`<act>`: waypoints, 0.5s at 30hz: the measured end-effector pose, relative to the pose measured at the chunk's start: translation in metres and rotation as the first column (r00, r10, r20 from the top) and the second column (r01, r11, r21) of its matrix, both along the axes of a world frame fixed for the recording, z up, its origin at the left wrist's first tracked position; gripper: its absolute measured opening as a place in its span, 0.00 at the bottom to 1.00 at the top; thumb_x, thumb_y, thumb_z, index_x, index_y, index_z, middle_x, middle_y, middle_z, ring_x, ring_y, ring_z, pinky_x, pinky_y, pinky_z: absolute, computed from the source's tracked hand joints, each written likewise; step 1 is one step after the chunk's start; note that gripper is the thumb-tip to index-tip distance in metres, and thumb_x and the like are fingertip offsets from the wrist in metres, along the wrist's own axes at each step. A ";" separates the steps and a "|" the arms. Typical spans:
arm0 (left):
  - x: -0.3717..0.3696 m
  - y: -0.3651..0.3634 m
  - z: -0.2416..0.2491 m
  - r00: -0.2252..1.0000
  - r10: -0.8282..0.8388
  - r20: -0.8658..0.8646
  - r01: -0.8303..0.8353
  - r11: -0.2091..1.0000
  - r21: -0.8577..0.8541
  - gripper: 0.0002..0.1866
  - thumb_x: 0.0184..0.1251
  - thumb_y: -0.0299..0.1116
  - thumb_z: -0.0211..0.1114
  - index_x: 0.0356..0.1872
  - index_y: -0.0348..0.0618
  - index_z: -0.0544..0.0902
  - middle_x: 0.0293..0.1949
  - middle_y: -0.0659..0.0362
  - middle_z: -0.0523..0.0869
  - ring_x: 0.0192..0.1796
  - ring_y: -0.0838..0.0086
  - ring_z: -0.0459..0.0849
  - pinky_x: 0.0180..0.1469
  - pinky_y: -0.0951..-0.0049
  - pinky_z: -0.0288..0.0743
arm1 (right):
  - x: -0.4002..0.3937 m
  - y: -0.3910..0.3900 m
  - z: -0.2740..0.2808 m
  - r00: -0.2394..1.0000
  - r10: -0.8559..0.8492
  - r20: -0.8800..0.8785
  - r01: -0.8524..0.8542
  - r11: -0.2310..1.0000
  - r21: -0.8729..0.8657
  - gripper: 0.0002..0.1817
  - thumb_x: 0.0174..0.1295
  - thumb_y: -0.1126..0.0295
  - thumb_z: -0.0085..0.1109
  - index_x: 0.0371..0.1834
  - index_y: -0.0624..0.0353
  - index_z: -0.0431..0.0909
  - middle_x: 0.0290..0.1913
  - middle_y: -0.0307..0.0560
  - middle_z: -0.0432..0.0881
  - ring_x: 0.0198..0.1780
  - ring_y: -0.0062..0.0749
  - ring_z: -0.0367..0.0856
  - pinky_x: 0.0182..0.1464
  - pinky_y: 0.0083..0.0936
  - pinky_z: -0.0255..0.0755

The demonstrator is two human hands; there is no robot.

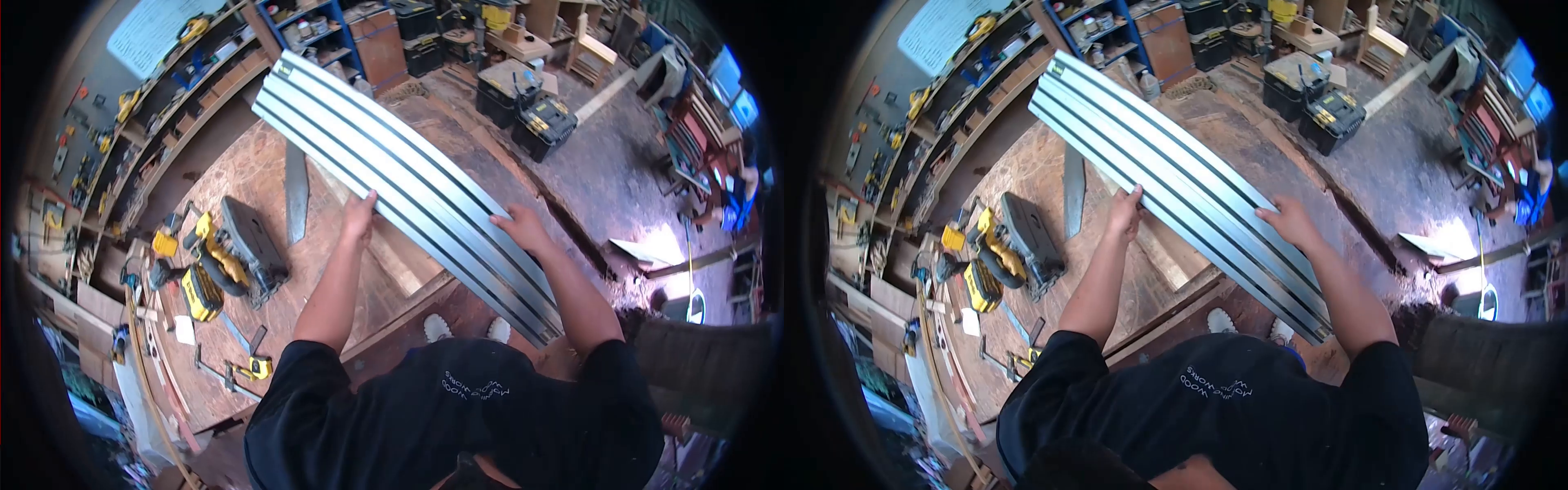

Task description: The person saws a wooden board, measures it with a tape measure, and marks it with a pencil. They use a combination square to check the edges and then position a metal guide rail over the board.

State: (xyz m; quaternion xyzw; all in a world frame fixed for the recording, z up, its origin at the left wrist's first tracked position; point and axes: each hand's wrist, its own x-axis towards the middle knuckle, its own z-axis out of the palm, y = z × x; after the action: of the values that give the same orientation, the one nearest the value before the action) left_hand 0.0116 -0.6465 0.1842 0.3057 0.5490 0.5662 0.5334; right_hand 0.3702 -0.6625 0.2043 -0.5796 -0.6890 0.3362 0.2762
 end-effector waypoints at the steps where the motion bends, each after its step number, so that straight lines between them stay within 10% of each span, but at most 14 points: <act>1: -0.008 0.010 -0.008 0.999 -0.010 -0.031 0.009 0.999 -0.049 0.15 0.74 0.35 0.57 0.53 0.36 0.74 0.38 0.55 0.83 0.29 0.74 0.80 0.25 0.76 0.73 | 0.000 0.007 -0.003 1.000 0.025 -0.001 -0.025 1.000 -0.002 0.20 0.58 0.56 0.68 0.36 0.66 0.80 0.30 0.57 0.82 0.34 0.41 0.81 0.38 0.36 0.73; 9: -0.007 0.055 -0.033 0.999 0.007 -0.038 -0.017 0.965 -0.263 0.17 0.70 0.38 0.64 0.49 0.33 0.77 0.37 0.54 0.82 0.28 0.72 0.81 0.37 0.68 0.83 | 0.013 0.001 -0.050 0.994 -0.096 -0.061 0.083 0.980 -0.181 0.14 0.60 0.63 0.67 0.34 0.65 0.79 0.28 0.54 0.84 0.31 0.36 0.82 0.36 0.34 0.73; 15: -0.038 0.105 -0.036 0.855 -0.370 -0.362 0.187 0.873 -0.451 0.20 0.71 0.41 0.62 0.44 0.27 0.78 0.37 0.49 0.83 0.29 0.68 0.83 0.30 0.69 0.81 | 0.027 -0.018 -0.049 0.965 -0.119 -0.235 0.068 0.974 -0.214 0.19 0.60 0.61 0.66 0.40 0.68 0.79 0.35 0.57 0.85 0.35 0.42 0.84 0.39 0.36 0.74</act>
State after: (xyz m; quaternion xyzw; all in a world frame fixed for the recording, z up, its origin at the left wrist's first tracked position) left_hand -0.0267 -0.5411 0.1480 0.3872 0.7069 0.2733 0.5250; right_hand 0.3969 -0.6804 0.1550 -0.5907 -0.5828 0.4611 0.3142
